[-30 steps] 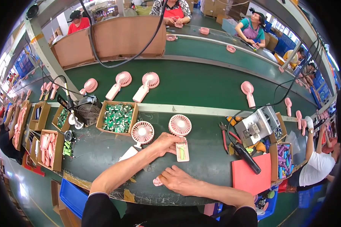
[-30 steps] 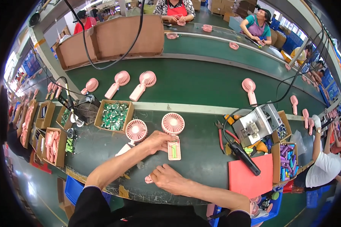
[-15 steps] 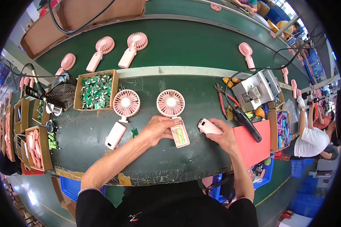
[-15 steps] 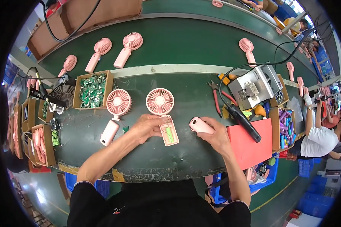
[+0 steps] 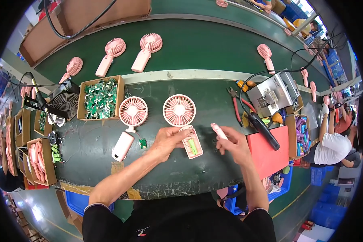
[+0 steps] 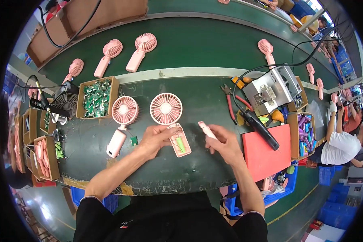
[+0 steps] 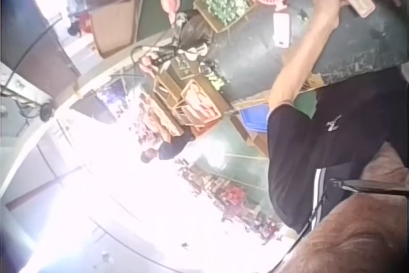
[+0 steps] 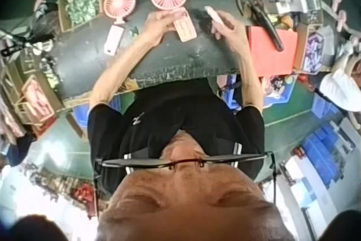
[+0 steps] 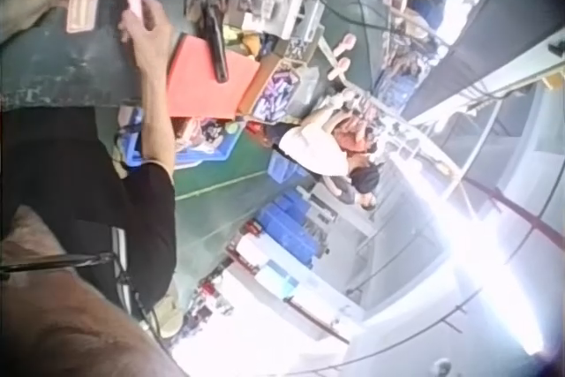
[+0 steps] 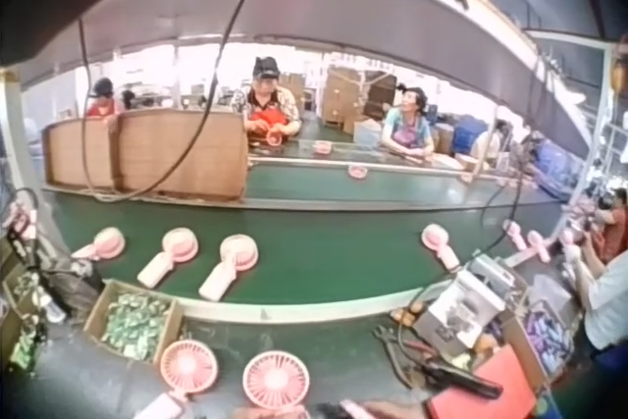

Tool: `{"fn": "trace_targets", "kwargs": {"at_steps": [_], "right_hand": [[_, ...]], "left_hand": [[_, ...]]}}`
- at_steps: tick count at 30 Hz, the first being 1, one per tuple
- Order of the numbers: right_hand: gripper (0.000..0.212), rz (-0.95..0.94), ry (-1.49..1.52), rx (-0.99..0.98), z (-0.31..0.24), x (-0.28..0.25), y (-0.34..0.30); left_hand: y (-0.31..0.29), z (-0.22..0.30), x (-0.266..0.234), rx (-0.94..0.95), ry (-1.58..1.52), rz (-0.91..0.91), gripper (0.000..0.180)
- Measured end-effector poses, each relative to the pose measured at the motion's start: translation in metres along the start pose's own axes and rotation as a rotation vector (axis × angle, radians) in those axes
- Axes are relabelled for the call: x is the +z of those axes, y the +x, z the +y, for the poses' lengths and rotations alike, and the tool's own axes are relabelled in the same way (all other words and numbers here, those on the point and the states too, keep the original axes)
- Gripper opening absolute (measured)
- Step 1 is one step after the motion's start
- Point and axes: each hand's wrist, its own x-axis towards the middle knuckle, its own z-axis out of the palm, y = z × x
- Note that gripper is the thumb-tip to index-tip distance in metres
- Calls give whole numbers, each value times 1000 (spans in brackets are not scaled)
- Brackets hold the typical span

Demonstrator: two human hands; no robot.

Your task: The person assembles small portable fans by inserting circuit boards, rechargeable batteries, and internal wires into plastic housings, then secures the components with an electric screwdriver.

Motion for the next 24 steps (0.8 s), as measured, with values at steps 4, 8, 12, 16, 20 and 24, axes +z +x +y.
{"fn": "trace_targets", "kwargs": {"at_steps": [4,8,12,16,20,24], "right_hand": [[40,-174,340,-166,8,27,6],[26,-54,256,-173,14,48,18],[19,-16,85,-222,6,63,19],[19,0,93,-216,4,65,20],[19,8,47,-255,1,64,21],[21,-4,38,-320,-2,64,25]], "left_hand": [[-12,-6,0,126,5,-36,32],[-24,-10,2,198,66,-57,33],[-24,-19,-1,320,204,-26,35],[-27,-16,6,340,156,-6,36],[-24,-16,4,352,189,-7,36],[-21,-12,7,357,209,16,32]]}}
